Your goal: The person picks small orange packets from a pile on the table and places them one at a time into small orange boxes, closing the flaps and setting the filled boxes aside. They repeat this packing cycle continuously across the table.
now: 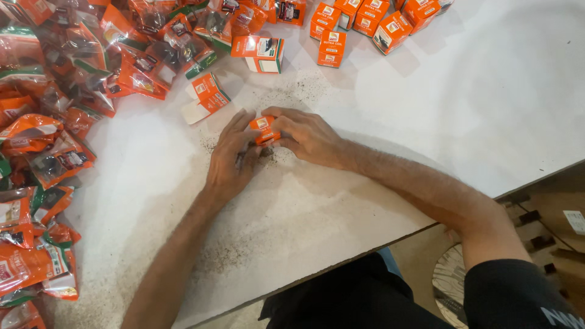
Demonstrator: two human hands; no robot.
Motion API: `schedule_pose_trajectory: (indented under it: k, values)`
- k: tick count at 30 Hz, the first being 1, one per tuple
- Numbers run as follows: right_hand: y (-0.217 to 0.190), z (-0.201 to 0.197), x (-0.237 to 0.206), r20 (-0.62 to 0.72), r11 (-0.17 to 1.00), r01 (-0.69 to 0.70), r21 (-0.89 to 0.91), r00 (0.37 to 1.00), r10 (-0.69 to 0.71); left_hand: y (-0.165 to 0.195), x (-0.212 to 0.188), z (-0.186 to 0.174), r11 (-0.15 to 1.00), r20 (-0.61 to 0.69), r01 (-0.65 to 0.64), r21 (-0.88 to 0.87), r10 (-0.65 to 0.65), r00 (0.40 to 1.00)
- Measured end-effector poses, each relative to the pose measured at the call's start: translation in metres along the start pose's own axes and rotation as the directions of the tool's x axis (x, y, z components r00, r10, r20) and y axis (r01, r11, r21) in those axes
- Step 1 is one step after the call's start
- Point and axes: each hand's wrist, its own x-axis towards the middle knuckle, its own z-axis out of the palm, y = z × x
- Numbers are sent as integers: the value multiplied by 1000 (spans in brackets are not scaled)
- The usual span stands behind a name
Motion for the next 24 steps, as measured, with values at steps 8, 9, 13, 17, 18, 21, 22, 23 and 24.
schedule_pose_trajectory:
  k: [8,9,13,17,18,21,22,23,24]
  values:
    - [3,5,-4,4,1000,14,-17,1000,-14,4,-4,0,988,-52,-69,139,77,996]
    - [4,5,-4,6,1000,15,-19,1000,-15,5,-4,0,990,-56,-66,126,74,996]
    - [3,4,-4,7,1000,30,-5,1000,-30,4,-3,2,992,-91,-115,55,119,989]
    - [3,4,-4,9,1000,10,-5,1000,-10,0,-1,4,996,-85,-83,35,86,993]
    - [3,4,-4,10,1000,13,-6,1000,-13,-1,-1,4,996,-79,-87,27,89,993]
    - [3,5,-4,23,1000,2,-7,1000,-2,-2,0,3,993,-52,-101,65,105,993]
    - [3,5,-4,29,1000,-4,-9,1000,4,-1,0,3,990,-43,-109,87,113,993]
    - [3,6,-4,28,1000,-1,-15,1000,2,0,0,3,992,-38,-100,81,103,994]
    - [3,5,-4,27,1000,1,-23,1000,0,2,0,4,993,-34,-92,74,95,995]
